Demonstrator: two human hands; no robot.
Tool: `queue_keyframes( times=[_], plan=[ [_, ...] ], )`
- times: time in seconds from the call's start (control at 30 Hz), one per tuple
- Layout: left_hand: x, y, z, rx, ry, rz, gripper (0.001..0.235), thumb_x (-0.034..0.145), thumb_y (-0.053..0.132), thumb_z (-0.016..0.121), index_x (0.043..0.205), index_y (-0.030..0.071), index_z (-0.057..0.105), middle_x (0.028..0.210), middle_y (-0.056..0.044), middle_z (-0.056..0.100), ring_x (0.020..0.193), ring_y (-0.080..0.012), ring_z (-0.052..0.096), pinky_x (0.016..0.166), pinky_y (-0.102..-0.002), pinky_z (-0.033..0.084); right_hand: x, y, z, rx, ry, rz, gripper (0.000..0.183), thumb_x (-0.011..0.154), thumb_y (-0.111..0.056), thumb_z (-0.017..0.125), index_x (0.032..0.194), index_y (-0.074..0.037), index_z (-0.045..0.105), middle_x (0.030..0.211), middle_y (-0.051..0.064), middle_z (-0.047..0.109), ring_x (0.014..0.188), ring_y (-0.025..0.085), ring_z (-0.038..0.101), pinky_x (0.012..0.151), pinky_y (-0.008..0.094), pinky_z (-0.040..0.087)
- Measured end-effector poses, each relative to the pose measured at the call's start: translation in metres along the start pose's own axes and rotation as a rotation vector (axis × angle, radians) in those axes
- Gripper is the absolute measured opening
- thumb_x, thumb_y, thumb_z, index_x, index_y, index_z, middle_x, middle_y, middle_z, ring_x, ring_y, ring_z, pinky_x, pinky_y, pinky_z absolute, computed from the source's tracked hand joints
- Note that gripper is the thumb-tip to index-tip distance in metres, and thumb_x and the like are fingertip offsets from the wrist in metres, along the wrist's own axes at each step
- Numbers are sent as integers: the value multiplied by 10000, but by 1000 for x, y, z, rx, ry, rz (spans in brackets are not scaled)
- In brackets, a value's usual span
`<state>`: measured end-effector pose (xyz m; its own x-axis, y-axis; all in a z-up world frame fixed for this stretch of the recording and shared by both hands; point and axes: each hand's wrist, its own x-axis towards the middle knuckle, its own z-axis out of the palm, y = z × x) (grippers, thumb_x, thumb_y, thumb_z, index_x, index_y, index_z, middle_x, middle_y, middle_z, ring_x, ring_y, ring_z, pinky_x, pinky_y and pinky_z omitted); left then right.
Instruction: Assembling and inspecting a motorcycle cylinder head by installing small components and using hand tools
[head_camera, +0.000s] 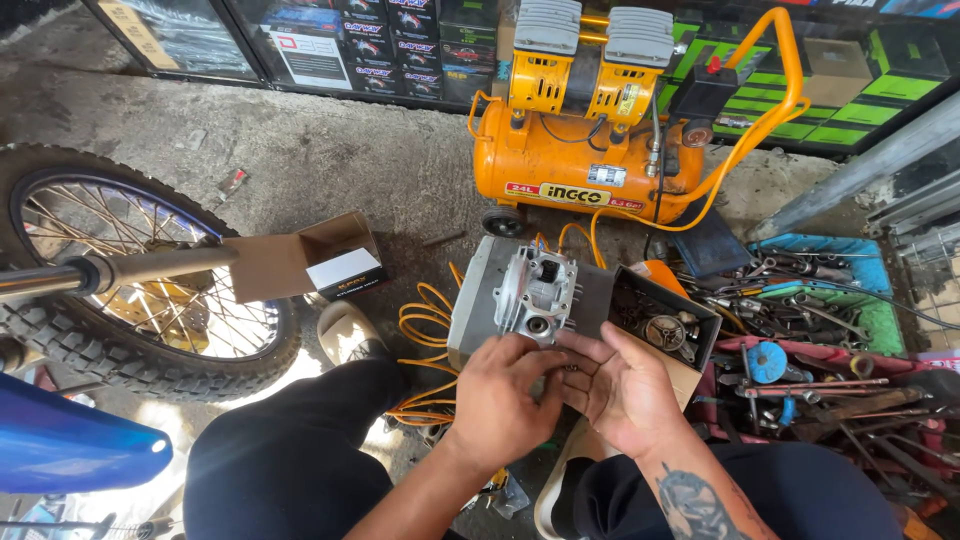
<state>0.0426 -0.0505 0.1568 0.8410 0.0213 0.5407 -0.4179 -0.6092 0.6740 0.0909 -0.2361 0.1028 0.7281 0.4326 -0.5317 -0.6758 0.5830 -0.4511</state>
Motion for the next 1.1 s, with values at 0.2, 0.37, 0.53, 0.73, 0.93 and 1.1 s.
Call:
queue_keyframes(
  times=[0.2, 0.37, 0.53, 0.73, 0.93, 1.1],
  plan=[
    [-8, -9, 7, 133, -87, 63, 181, 780, 144, 755, 956, 115, 788, 985, -36, 681, 770, -240, 592, 687, -340, 510, -4, 1, 9, -8, -42, 13, 770, 1015, -596, 452, 1240, 107, 667, 1051, 236, 709, 792, 275, 650, 755, 354, 516],
    [-21, -22, 19, 200, -138, -12, 105, 779, 143, 695, 843, 88, 758, 857, -60, 678, 660, -264, 571, 554, -363, 478, -4, 11, 16, -94, -12, -61, 723, 1025, -533, 407, 1287, 106, 622, 1170, 274, 697, 896, 276, 644, 760, 357, 493],
    [-21, -26, 20, 125, -186, -231, 106, 817, 186, 697, 834, 97, 751, 845, -45, 700, 666, -259, 658, 565, -344, 528, -4, 17, 21, -181, 36, -56, 629, 962, -346, 462, 1374, 114, 579, 1290, 280, 659, 971, 302, 623, 828, 387, 473],
    [-24, -32, 22, -22, -142, -269, 119, 853, 171, 685, 905, 64, 676, 850, -84, 643, 656, -268, 632, 579, -362, 526, 4, 17, 11, -137, 86, -78, 508, 963, -230, 465, 1328, 94, 604, 1219, 268, 672, 966, 298, 634, 832, 385, 495],
    [-26, -71, 25, -1071, -283, -1063, 165, 1019, 180, 632, 1024, 23, 680, 742, -15, 552, 580, -96, 461, 516, -232, 392, -7, 15, 21, -830, 220, -384, 244, 872, 2, 680, 1096, 48, 766, 777, 99, 690, 622, 167, 574, 569, 281, 464],
    [-34, -83, 30, -1239, -349, -1065, 159, 1025, 176, 633, 1019, 19, 661, 785, -45, 588, 634, -106, 516, 527, -237, 446, -19, 24, 45, -1368, 275, -685, 217, 792, -106, 804, 1003, -74, 843, 603, -23, 677, 493, 70, 472, 438, 230, 387]
  ],
)
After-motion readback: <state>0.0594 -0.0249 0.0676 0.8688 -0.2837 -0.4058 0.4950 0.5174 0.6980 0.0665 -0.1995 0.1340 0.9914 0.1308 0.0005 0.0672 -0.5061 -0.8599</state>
